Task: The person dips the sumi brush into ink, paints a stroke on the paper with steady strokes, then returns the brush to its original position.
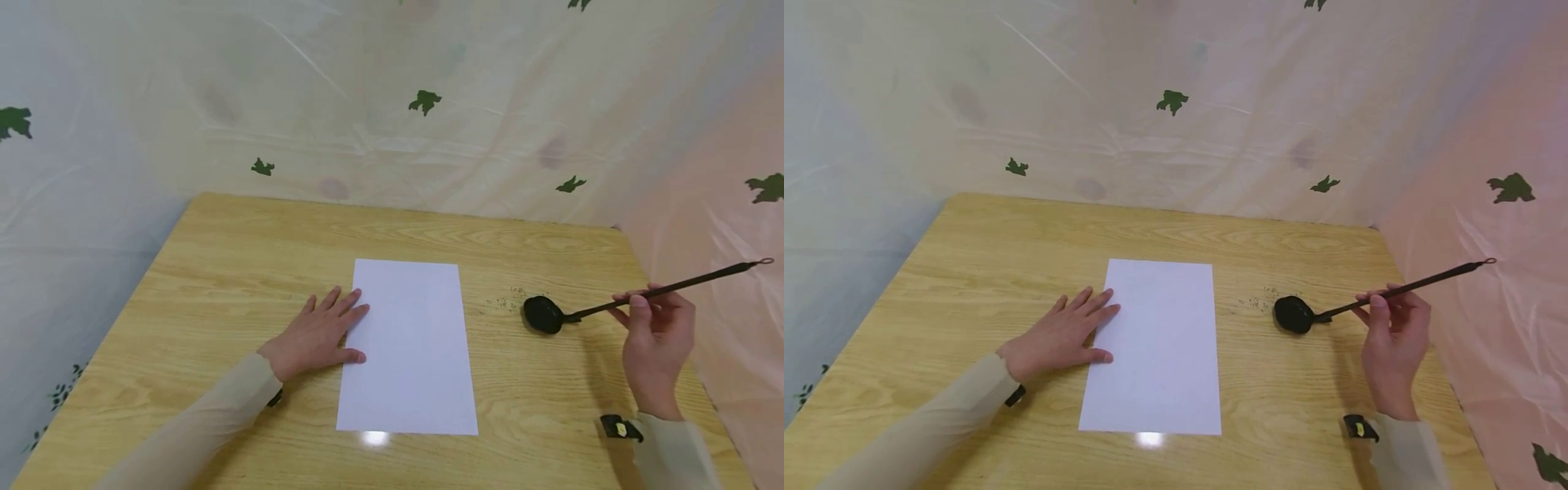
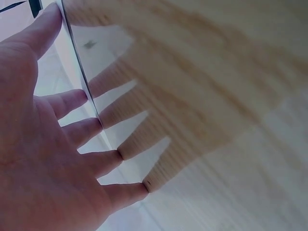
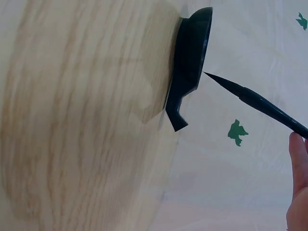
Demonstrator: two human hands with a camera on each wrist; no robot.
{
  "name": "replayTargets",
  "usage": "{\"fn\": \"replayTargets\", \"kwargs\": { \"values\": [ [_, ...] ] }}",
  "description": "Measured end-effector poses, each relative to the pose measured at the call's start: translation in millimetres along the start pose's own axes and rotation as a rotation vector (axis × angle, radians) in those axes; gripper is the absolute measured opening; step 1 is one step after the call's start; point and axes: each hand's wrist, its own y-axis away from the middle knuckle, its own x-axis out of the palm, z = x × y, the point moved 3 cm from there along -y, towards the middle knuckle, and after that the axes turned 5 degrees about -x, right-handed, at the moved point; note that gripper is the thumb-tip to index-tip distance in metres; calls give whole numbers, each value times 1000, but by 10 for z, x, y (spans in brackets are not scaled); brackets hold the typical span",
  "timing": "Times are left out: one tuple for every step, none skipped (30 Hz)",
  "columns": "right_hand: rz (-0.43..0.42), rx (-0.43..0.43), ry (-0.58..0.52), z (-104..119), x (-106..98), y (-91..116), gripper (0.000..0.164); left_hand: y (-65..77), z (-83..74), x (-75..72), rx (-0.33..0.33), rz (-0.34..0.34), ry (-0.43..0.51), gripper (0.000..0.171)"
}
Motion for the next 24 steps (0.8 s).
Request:
{"fn": "replayTargets", "kwargs": {
  "values": [
    [-16, 5, -11, 9, 5, -2, 34, -2, 5, -6, 0, 5, -2, 89],
    [-30, 9, -26, 17, 11, -5, 33, -3, 9, -13, 1, 9, -4, 89],
    [-43, 10, -33, 26, 19, -7, 33, -4, 13, -20, 5, 10, -7, 89],
    [-51, 9, -38, 38, 29, -8, 32, -4, 18, -27, 6, 15, -6, 90],
    [-57, 7, -47, 50, 42, -9, 32, -4, 23, -33, 7, 21, -4, 90],
    [-60, 3, -51, 63, 58, -7, 31, -3, 27, -40, 10, 24, -1, 90],
    [-63, 0, -59, 75, 74, -5, 31, -2, 30, -46, 15, 22, -3, 91],
    [-64, -5, -65, 87, 94, -1, 30, 1, 33, -50, 17, 22, -2, 91],
    [-66, -9, -71, 99, 114, 3, 30, 4, 35, -53, 19, 22, -1, 91],
    [-71, -9, -81, 113, 136, 5, 30, 4, 34, -56, 19, 25, 3, 92],
    [-82, -7, -101, 125, 160, 7, 30, 4, 33, -57, 20, 23, 4, 93],
    [-94, -5, -114, 138, 185, 12, 30, 2, 32, -57, 20, 21, 3, 94],
    [-106, -3, -131, 150, 213, 16, 30, 0, 32, -55, 19, 20, 6, 96],
    [-118, -2, -145, 166, 246, 20, 30, 0, 32, -53, 15, 22, 9, 97],
    [-130, 2, -159, 183, 282, 23, 31, 2, 33, -51, 15, 21, 10, 98],
    [-138, 6, -169, 199, 319, 29, 30, 3, 34, -50, 14, 22, 11, 99],
    [-146, 9, -177, 219, 360, 35, 30, 5, 35, -50, 12, 22, 12, 99],
    [-152, 14, -184, 238, 400, 40, 29, 6, 38, -49, 10, 23, 13, 100],
    [-157, 17, -198, 255, 442, 44, 28, 10, 37, -51, 9, 25, 14, 100],
    [-161, 22, -211, 272, 484, 48, 27, 13, 38, -53, 9, 25, 13, 99],
    [-164, 29, -222, 285, 523, 53, 26, 12, 41, -52, 7, 26, 11, 99],
    [-168, 32, -239, 294, 560, 58, 25, 11, 43, -51, 5, 29, 10, 99],
    [-171, 34, -256, 306, 599, 62, 25, 11, 44, -50, 2, 31, 9, 100],
    [-172, 34, -273, 315, 636, 67, 24, 10, 47, -47, 2, 33, 8, 100]
  ]
}}
